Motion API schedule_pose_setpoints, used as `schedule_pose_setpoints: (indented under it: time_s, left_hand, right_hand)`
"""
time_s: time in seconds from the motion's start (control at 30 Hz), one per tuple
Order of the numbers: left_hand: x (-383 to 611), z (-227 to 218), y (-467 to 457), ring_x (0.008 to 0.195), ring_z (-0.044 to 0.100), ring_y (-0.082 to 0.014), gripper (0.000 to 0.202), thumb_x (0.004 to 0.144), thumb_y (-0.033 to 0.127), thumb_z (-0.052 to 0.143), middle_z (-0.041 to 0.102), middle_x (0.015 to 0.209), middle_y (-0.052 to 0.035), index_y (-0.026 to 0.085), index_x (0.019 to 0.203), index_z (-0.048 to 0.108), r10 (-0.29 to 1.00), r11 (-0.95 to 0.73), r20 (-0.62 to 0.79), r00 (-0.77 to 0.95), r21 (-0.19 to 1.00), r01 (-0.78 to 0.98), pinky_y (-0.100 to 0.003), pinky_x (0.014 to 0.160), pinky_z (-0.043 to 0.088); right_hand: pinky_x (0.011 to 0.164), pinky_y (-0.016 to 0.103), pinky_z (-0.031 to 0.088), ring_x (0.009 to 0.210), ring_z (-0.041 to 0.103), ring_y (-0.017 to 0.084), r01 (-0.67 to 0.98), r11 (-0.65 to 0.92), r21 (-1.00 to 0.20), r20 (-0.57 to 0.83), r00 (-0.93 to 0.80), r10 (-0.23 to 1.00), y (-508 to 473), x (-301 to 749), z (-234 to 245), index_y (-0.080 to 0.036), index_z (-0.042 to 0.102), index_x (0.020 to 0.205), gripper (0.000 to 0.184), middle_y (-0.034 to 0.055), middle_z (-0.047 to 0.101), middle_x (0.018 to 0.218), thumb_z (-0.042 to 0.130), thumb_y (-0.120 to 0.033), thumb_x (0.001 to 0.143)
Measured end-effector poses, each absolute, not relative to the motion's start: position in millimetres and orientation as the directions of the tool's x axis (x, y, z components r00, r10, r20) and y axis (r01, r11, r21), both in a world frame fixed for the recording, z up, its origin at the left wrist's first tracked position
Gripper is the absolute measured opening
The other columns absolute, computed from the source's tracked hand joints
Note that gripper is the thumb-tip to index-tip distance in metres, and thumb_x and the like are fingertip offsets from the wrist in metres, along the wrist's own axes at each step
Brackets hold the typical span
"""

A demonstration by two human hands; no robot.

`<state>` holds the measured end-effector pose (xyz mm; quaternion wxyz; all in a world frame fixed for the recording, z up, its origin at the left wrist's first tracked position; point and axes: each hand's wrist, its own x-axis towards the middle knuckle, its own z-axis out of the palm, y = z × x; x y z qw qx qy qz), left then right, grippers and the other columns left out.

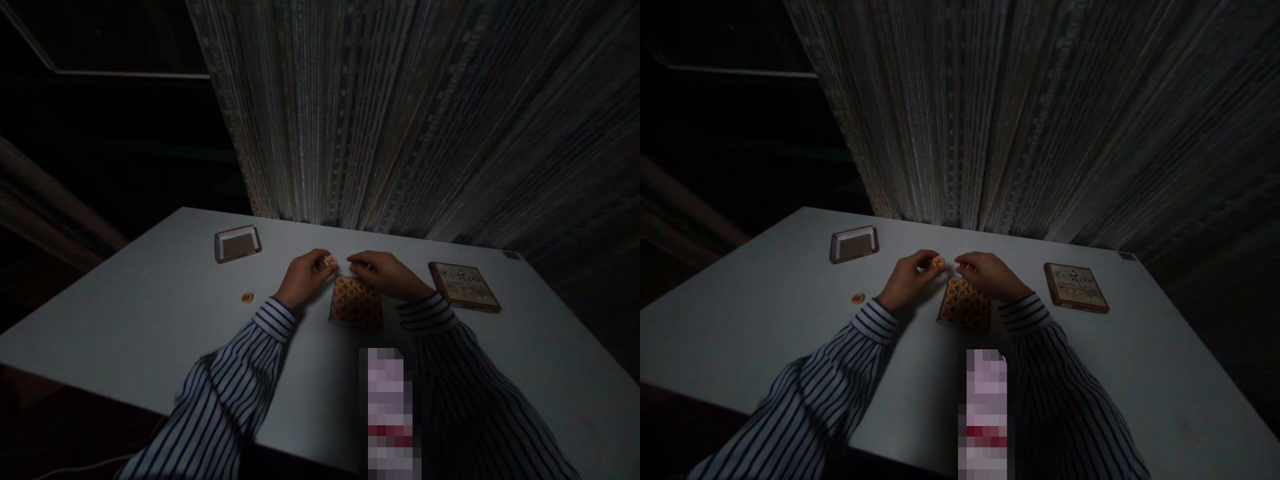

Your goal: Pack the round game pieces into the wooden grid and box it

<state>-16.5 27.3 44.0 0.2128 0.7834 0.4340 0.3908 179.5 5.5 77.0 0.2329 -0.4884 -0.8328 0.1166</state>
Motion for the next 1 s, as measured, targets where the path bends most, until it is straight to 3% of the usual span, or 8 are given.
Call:
schedule_pose_setpoints:
  time_s: [0.2,0.4,0.67,1.0]
  left_hand:
    - [-7.7,46.1,25.1,0.068,0.058,-0.0136,0.025,0.073,0.037,0.061,0.061,0.072,0.0001,0.018,0.090,0.057,0.840,-0.542,0.428,0.334,0.693,0.475,-0.025,0.063,0.045]
    - [0.6,45.9,25.7,0.064,0.054,-0.0116,0.021,0.071,0.033,0.063,0.057,0.068,0.0028,0.018,0.083,0.054,0.865,-0.487,0.382,0.324,0.792,0.367,-0.023,0.060,0.042]
    - [13.7,37.3,32.4,0.062,0.056,-0.0103,0.024,0.067,0.029,0.065,0.059,0.071,0.0030,0.018,0.080,0.049,0.900,-0.271,0.217,0.378,0.958,0.096,-0.023,0.058,0.045]
    - [28.2,40.7,39.9,0.055,0.050,-0.0072,0.024,0.064,0.026,0.067,0.054,0.064,0.0051,0.016,0.077,0.050,0.883,-0.223,0.164,0.439,0.971,0.086,-0.019,0.052,0.040]
  right_hand:
    - [0.079,0.028,0.047,0.089,0.062,0.017,0.728,0.443,-0.523,0.303,-0.327,0.895,0.5,181.5,74.7,-0.017,0.065,0.099,0.026,0.0063,0.068,0.099,0.048,-0.025,0.081]
    - [0.072,0.026,0.047,0.080,0.063,0.015,0.690,0.424,-0.587,0.313,-0.289,0.904,-0.8,184.9,68.9,-0.018,0.066,0.098,0.026,0.0044,0.069,0.093,0.048,-0.027,0.081]
    - [0.073,0.027,0.047,0.081,0.062,0.016,0.693,0.410,-0.593,0.311,-0.272,0.911,-0.3,191.2,68.6,-0.018,0.066,0.097,0.025,0.0047,0.069,0.094,0.049,-0.026,0.080]
    - [0.074,0.026,0.047,0.084,0.062,0.016,0.731,0.363,-0.578,0.298,-0.225,0.928,-1.9,199.7,76.5,-0.016,0.065,0.097,0.025,0.0058,0.069,0.095,0.049,-0.025,0.080]
